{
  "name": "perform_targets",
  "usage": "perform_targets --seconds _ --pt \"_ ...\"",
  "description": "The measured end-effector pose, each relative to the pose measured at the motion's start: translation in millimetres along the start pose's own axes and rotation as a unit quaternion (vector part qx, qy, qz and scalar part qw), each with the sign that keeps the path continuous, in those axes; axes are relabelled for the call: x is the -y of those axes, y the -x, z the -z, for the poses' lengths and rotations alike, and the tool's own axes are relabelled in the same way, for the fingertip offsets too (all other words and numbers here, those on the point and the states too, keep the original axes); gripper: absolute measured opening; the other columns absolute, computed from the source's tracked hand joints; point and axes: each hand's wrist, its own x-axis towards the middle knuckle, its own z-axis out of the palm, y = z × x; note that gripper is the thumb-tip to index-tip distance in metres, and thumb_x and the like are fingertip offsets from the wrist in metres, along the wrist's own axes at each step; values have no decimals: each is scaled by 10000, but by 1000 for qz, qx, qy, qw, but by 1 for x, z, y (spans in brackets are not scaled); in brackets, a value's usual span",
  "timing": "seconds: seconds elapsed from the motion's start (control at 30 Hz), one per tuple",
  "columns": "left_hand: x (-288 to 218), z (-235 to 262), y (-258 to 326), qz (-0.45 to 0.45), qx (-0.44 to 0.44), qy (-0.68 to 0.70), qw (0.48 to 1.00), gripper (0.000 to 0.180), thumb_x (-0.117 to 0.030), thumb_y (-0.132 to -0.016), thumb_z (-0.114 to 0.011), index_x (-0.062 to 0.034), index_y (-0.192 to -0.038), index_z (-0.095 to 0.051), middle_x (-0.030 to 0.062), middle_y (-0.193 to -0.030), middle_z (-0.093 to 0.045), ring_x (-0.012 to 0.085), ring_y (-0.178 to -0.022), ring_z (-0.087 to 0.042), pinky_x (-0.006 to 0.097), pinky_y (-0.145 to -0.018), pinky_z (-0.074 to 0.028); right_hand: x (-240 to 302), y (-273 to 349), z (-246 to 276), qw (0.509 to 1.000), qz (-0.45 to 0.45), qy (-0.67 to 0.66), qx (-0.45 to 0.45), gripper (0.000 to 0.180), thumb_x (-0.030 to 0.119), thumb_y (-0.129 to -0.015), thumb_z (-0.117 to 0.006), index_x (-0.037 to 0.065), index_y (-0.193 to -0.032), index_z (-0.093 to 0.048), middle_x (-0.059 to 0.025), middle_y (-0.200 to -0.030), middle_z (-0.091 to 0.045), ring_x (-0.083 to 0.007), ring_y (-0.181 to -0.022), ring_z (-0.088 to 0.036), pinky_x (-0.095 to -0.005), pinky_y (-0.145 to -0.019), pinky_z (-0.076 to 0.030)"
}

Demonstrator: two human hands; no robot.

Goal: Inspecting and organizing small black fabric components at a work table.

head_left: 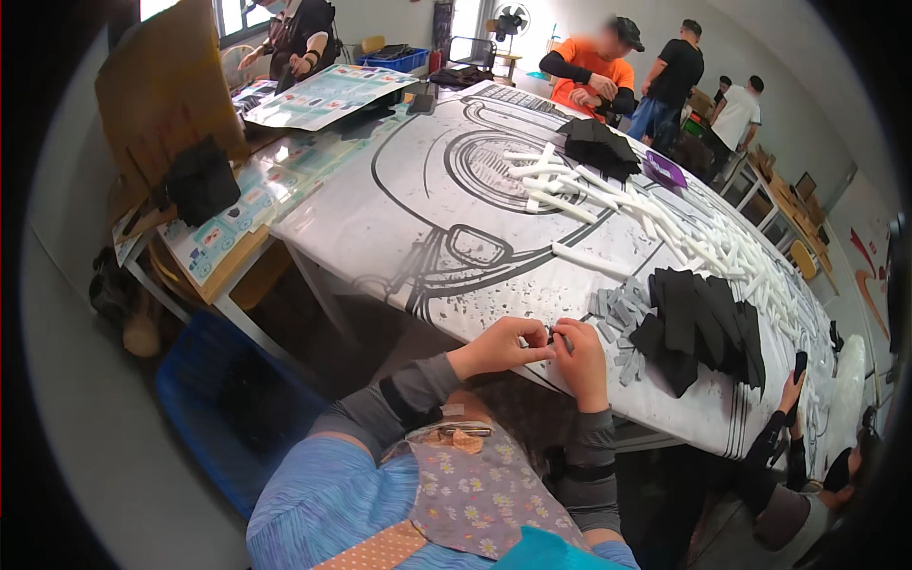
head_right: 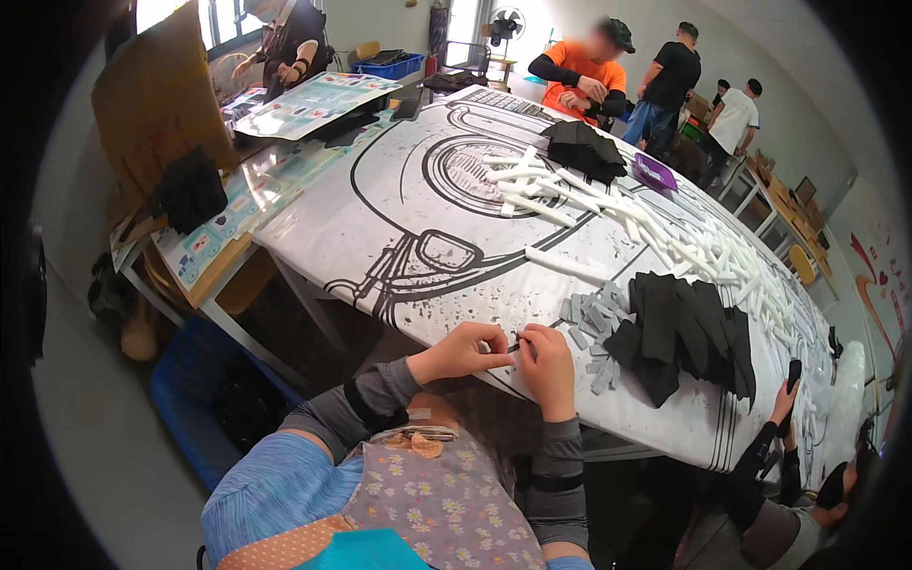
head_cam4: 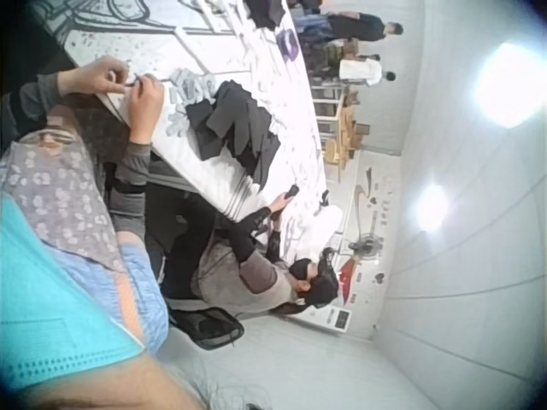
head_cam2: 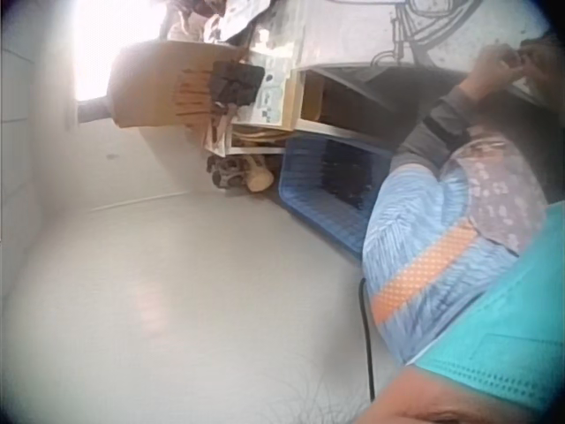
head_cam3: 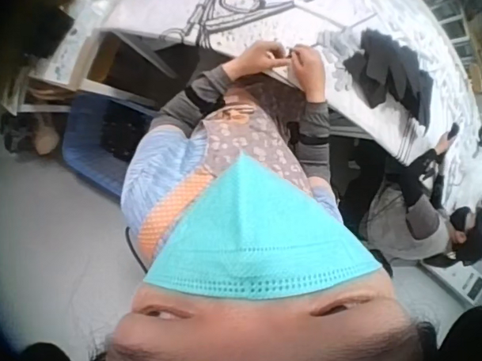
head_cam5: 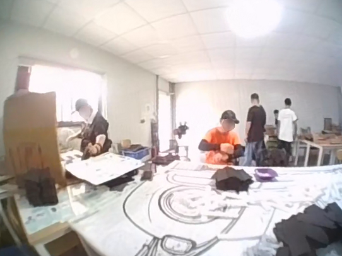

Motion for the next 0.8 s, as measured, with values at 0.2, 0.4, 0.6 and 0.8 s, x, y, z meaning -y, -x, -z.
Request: perform_targets --seconds 0.2,0.4,0.6,0.8 --pt "1 -2 -2 -10 9 -9 1000 218 -203 -891 -806 -27 -912 -679 2 -822 -679 61 -730 -589 242 -643 -502 -6 2 0 1000 9 8 -1 137 60 -869 -691 4 -990 -720 -143 -1098 -712 -326 -1040 -657 -396 -902 -525" --pt "2 0 -1 -17 18 -15 1000 200 -185 -883 -807 -19 -933 -707 20 -846 -700 75 -738 -603 248 -656 -512 -6 1 -3 1000 15 6 2 140 68 -862 -702 15 -991 -720 -132 -1092 -713 -328 -1047 -651 -402 -900 -528" --pt "3 -2 -2 -23 7 -13 1000 178 -163 -892 -786 -22 -988 -736 24 -860 -721 83 -770 -631 256 -671 -520 -5 2 -1 1000 18 18 -4 138 71 -863 -701 16 -989 -720 -131 -1097 -711 -330 -1041 -650 -405 -895 -528" --pt "2 -2 -1 -33 -1 -14 999 200 -170 -912 -768 -36 -1061 -758 44 -924 -757 80 -781 -645 253 -669 -522 -6 1 -1 1000 13 13 7 137 78 -869 -698 15 -988 -722 -131 -1098 -711 -328 -1041 -650 -406 -897 -527"
